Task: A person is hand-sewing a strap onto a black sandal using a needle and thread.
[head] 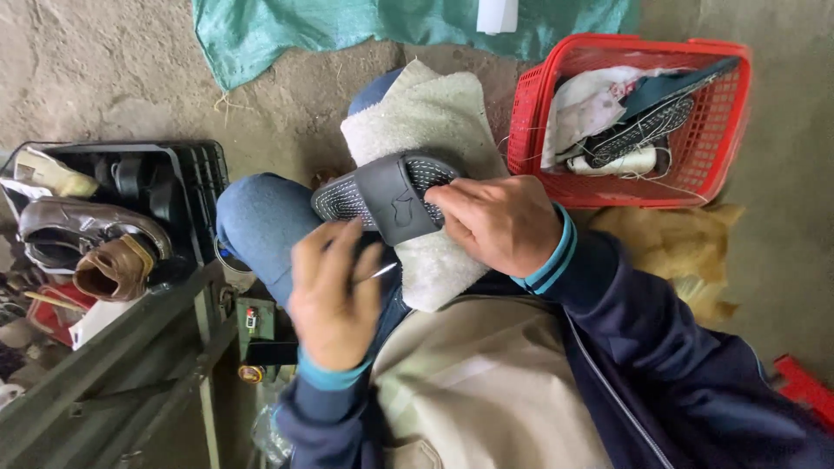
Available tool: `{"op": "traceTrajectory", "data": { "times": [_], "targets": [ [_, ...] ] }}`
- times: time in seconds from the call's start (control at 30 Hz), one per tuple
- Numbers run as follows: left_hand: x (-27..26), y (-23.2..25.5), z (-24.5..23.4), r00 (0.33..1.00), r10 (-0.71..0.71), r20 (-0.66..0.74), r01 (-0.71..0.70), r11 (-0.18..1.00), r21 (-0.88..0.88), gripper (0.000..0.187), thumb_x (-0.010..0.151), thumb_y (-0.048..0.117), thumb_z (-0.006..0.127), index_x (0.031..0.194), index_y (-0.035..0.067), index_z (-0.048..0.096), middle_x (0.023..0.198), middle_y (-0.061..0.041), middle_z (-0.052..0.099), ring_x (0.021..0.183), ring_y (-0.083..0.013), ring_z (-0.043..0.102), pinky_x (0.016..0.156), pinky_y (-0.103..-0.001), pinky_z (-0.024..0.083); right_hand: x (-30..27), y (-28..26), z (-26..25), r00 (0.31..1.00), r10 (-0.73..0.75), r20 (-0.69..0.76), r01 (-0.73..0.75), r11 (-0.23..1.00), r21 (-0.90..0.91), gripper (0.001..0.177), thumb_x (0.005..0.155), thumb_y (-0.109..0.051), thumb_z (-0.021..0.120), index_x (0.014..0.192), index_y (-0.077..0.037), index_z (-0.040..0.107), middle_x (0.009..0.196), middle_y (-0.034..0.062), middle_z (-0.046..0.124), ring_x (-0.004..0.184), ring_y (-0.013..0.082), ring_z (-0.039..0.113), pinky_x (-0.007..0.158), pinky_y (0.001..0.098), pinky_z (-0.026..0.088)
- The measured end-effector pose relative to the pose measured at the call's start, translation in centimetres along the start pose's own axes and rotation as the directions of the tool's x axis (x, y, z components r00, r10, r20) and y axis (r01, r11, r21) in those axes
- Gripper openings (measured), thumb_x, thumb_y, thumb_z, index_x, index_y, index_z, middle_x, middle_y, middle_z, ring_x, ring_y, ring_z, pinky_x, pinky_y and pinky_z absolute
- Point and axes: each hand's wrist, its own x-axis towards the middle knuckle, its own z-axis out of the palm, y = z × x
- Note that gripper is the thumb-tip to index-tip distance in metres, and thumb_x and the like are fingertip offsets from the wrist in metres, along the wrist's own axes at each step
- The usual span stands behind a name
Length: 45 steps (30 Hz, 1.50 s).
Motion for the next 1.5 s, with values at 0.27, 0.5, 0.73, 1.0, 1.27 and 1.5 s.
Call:
{"op": "traceTrajectory", "data": {
  "times": [0.27, 0.5, 0.73, 1.0, 1.27, 1.5],
  "targets": [
    [-0.2, 0.4, 4.3, 0.996, 0.079, -0.051, -0.069, 0.982, 0.176, 0.009, 0.101, 0.019, 0.066, 0.098, 0.014, 0.073, 0.098, -0.001, 0.058, 0.081, -0.025, 0.072, 0.07, -0.034, 0.058, -0.1, -0.5, -1.2, 0.999, 0.026, 0.02, -0.026, 1.0, -0.012, 0.014, 0.088, -0.001, 0.057, 0.085, -0.015, 0.059, 0.063, 0.0008, 0.05, 0.054, 0.022, 0.06, 0.049, 0.0323, 0.049],
    [-2.0, 0.2, 6.4, 0.994, -0.086, 0.064, 0.095, 0.984, -0.15, 0.007, 0.101, 0.018, 0.064, 0.103, 0.017, 0.071, 0.071, -0.006, 0.069, 0.071, -0.0332, 0.073, 0.062, -0.039, 0.059, 0.0, 0.3, -1.0, 0.998, -0.029, 0.064, 0.027, 0.999, 0.024, 0.017, 0.09, -0.002, 0.056, 0.082, -0.018, 0.054, 0.06, -0.0029, 0.048, 0.046, 0.0173, 0.053, 0.047, 0.0282, 0.046],
    [-1.5, 0.1, 6.4, 0.995, -0.087, 0.058, 0.098, 0.97, -0.223, 0.008, 0.101, 0.015, 0.064, 0.103, 0.016, 0.072, 0.077, -0.008, 0.073, 0.074, -0.0354, 0.074, 0.065, -0.039, 0.06, -4.3, 1.4, -1.7, 0.978, -0.033, 0.206, 0.022, 0.998, 0.053, 0.015, 0.088, -0.003, 0.058, 0.09, -0.018, 0.06, 0.064, -0.0007, 0.052, 0.05, 0.0248, 0.059, 0.049, 0.0358, 0.052],
    [-1.3, 0.2, 6.0, 0.996, -0.033, 0.089, 0.054, 0.968, -0.247, 0.014, 0.102, 0.016, 0.062, 0.109, 0.019, 0.073, 0.093, -0.005, 0.078, 0.084, -0.0343, 0.076, 0.072, -0.04, 0.061, -3.3, -0.7, -4.6, 0.982, -0.009, 0.191, -0.076, 0.899, 0.432, 0.015, 0.102, -0.015, 0.049, 0.102, -0.013, 0.064, 0.127, 0.0098, 0.067, 0.102, 0.0345, 0.07, 0.078, 0.0405, 0.06],
    [-1.6, -0.3, 6.5, 0.998, -0.031, 0.047, 0.043, 0.952, -0.303, 0.014, 0.102, 0.012, 0.062, 0.107, 0.016, 0.074, 0.092, -0.006, 0.078, 0.081, -0.036, 0.075, 0.071, -0.04, 0.061, -1.8, 1.1, -1.6, 0.995, 0.088, 0.055, -0.082, 0.338, 0.938, 0.014, 0.104, -0.016, 0.042, 0.1, -0.009, 0.053, 0.1, 0.0106, 0.068, 0.101, 0.024, 0.067, 0.083, 0.0341, 0.056],
    [-1.5, -0.5, 7.2, 0.999, -0.022, 0.043, 0.033, 0.959, -0.28, 0.015, 0.103, 0.011, 0.061, 0.106, 0.015, 0.075, 0.093, -0.007, 0.078, 0.082, -0.0358, 0.075, 0.073, -0.041, 0.061, -3.7, 0.4, -0.3, 0.998, 0.067, -0.003, -0.043, 0.682, 0.73, 0.015, 0.097, -0.01, 0.046, 0.095, -0.008, 0.061, 0.075, 0.0032, 0.057, 0.059, 0.0148, 0.056, 0.058, 0.0296, 0.055]
  ]
}}
